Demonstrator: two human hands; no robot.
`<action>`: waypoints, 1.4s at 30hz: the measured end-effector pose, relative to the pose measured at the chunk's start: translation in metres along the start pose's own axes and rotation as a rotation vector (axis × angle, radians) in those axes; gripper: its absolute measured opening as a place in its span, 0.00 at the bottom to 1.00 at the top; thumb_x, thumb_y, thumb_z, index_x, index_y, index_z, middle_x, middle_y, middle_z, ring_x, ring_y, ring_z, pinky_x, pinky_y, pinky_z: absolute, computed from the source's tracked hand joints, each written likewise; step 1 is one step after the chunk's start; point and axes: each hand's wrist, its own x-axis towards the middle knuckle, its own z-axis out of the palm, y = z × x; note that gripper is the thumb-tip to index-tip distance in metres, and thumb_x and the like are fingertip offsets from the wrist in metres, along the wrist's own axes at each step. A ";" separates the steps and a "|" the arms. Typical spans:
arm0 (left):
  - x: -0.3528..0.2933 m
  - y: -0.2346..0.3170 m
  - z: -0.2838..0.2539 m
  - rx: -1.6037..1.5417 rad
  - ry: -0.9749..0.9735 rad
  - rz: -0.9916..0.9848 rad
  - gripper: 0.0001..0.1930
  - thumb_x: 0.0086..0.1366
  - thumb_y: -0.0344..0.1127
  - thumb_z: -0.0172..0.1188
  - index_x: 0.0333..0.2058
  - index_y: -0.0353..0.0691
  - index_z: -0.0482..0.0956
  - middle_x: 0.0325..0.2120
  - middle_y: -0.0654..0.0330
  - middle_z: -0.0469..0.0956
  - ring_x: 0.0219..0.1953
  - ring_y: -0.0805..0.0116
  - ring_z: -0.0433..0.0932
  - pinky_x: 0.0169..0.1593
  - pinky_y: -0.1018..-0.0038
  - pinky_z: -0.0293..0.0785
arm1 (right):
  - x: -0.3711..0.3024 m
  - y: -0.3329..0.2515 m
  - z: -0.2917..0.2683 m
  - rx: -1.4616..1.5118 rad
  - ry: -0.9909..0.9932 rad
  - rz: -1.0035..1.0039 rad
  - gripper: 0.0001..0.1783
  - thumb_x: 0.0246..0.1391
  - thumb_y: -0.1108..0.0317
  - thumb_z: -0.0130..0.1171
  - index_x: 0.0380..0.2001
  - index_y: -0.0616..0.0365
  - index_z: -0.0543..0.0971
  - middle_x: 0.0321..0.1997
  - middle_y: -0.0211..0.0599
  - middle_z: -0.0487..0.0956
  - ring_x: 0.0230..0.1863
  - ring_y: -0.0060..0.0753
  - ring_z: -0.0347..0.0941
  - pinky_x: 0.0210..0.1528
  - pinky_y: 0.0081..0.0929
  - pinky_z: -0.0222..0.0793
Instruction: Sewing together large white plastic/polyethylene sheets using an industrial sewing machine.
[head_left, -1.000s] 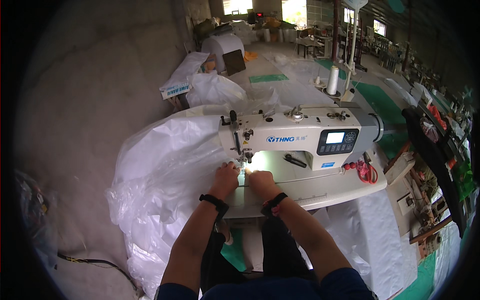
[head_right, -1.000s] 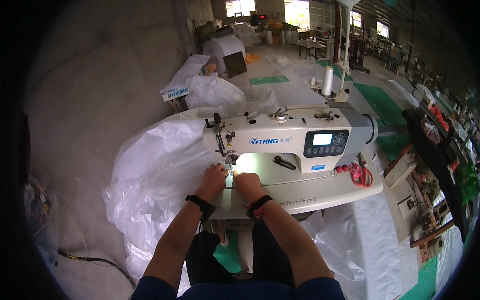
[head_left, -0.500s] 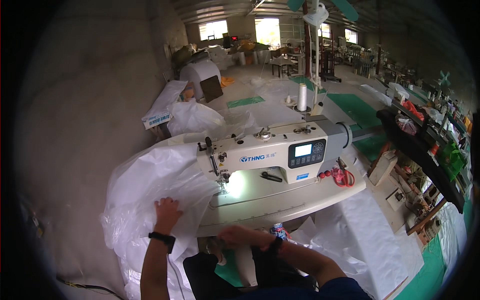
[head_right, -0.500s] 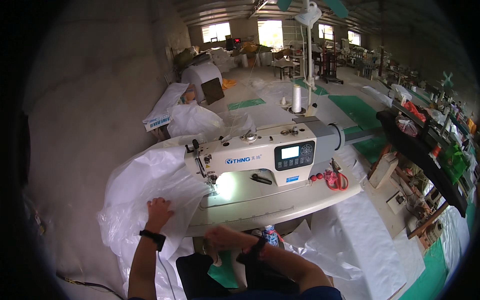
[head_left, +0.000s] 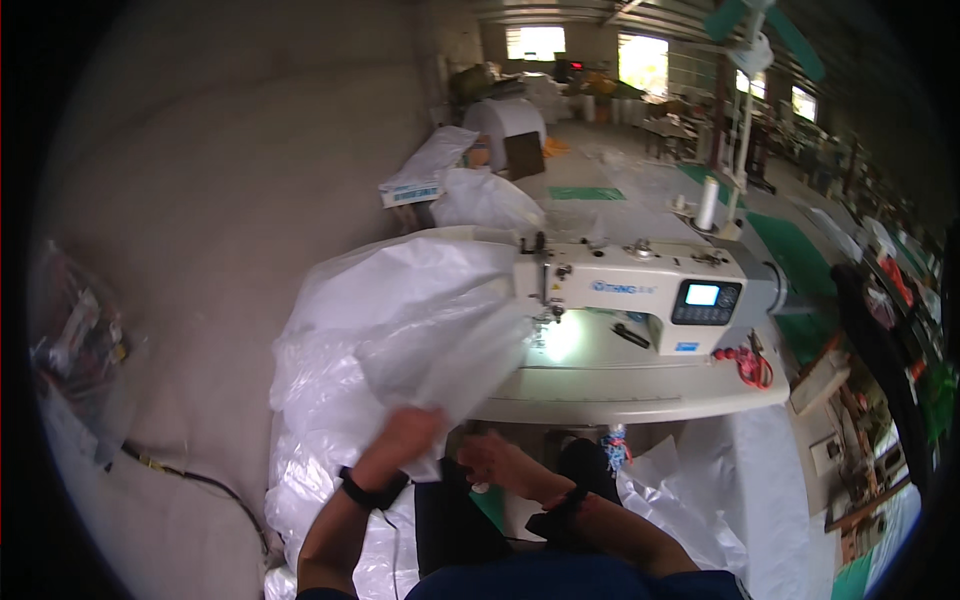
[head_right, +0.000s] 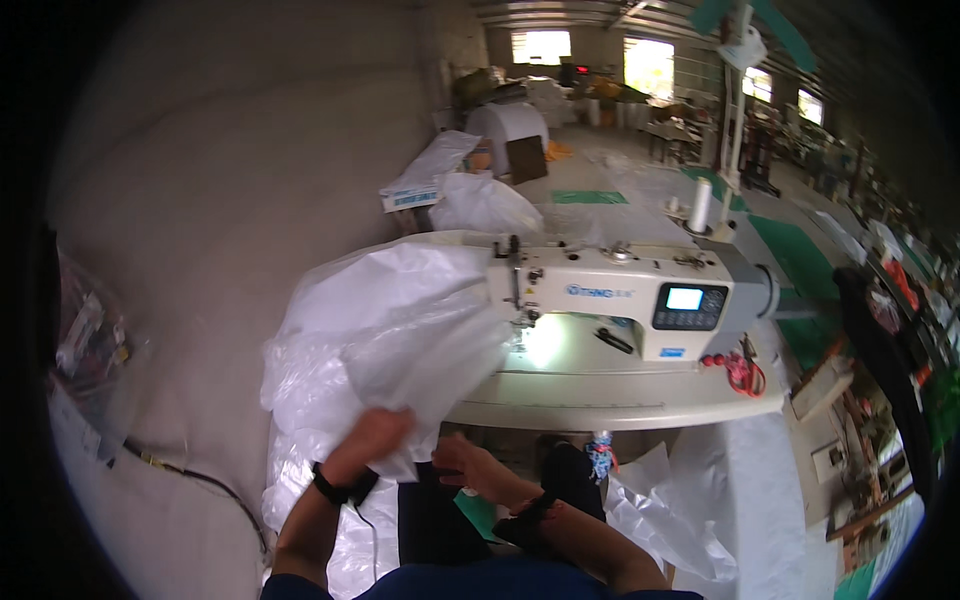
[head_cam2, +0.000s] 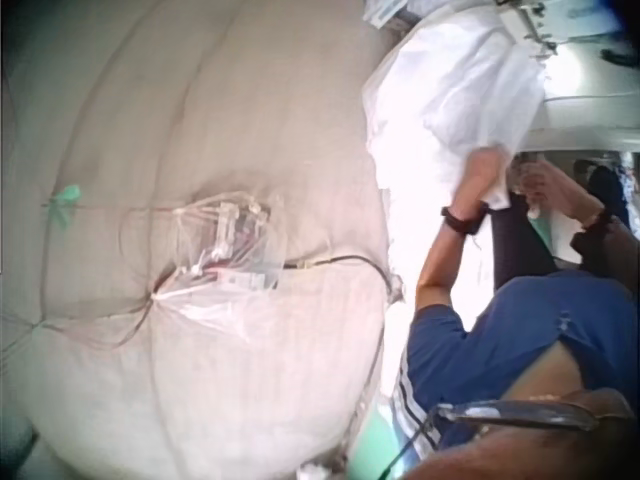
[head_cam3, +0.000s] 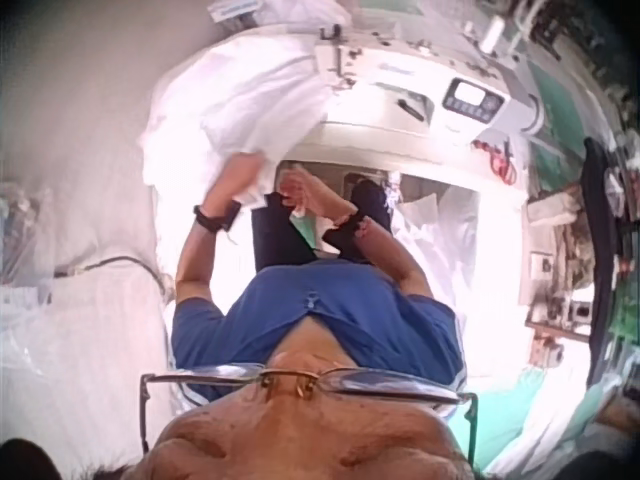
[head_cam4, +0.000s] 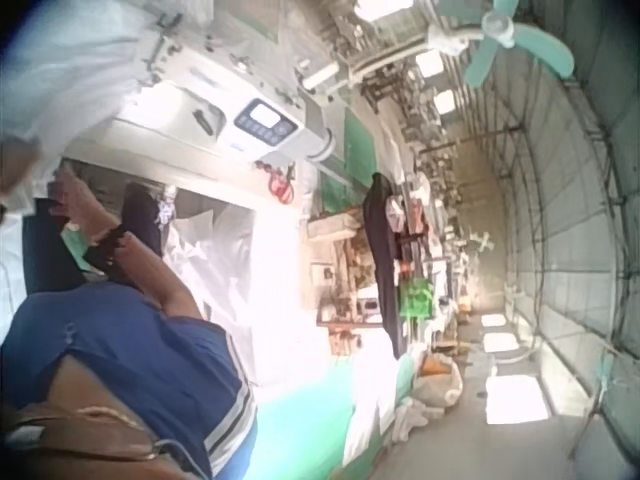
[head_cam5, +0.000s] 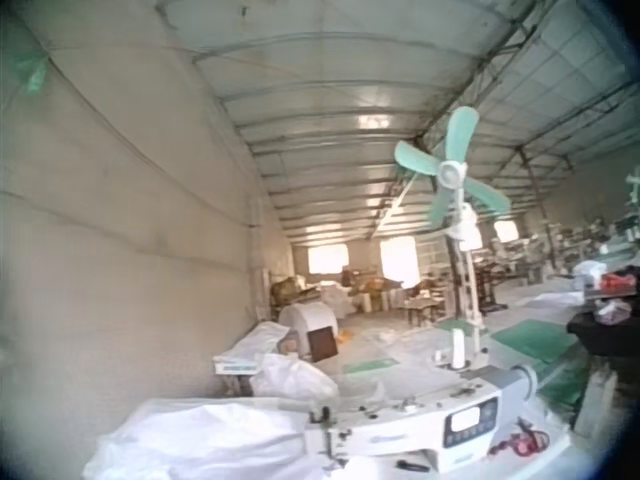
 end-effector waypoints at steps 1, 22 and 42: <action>-0.005 0.035 0.001 -0.130 -0.079 0.156 0.06 0.61 0.33 0.49 0.30 0.38 0.72 0.24 0.51 0.75 0.26 0.53 0.78 0.28 0.62 0.74 | -0.008 -0.004 0.010 0.198 -0.052 -0.012 0.22 0.62 0.54 0.44 0.48 0.61 0.71 0.42 0.36 0.76 0.43 0.26 0.72 0.46 0.26 0.68; 0.155 -0.136 0.059 0.002 -0.266 -0.793 0.45 0.55 0.71 0.42 0.66 0.53 0.48 0.68 0.60 0.40 0.69 0.50 0.36 0.63 0.41 0.35 | -0.150 0.047 -0.099 -0.115 0.685 0.090 0.21 0.55 0.66 0.54 0.47 0.71 0.71 0.46 0.41 0.75 0.42 0.30 0.76 0.44 0.22 0.74; -0.069 -0.203 -0.026 0.331 0.108 -0.915 0.10 0.59 0.33 0.51 0.35 0.35 0.78 0.34 0.46 0.78 0.37 0.48 0.77 0.43 0.60 0.74 | -0.034 0.010 -0.033 0.041 0.279 -0.129 0.21 0.58 0.56 0.53 0.48 0.60 0.73 0.45 0.35 0.76 0.42 0.32 0.74 0.43 0.27 0.73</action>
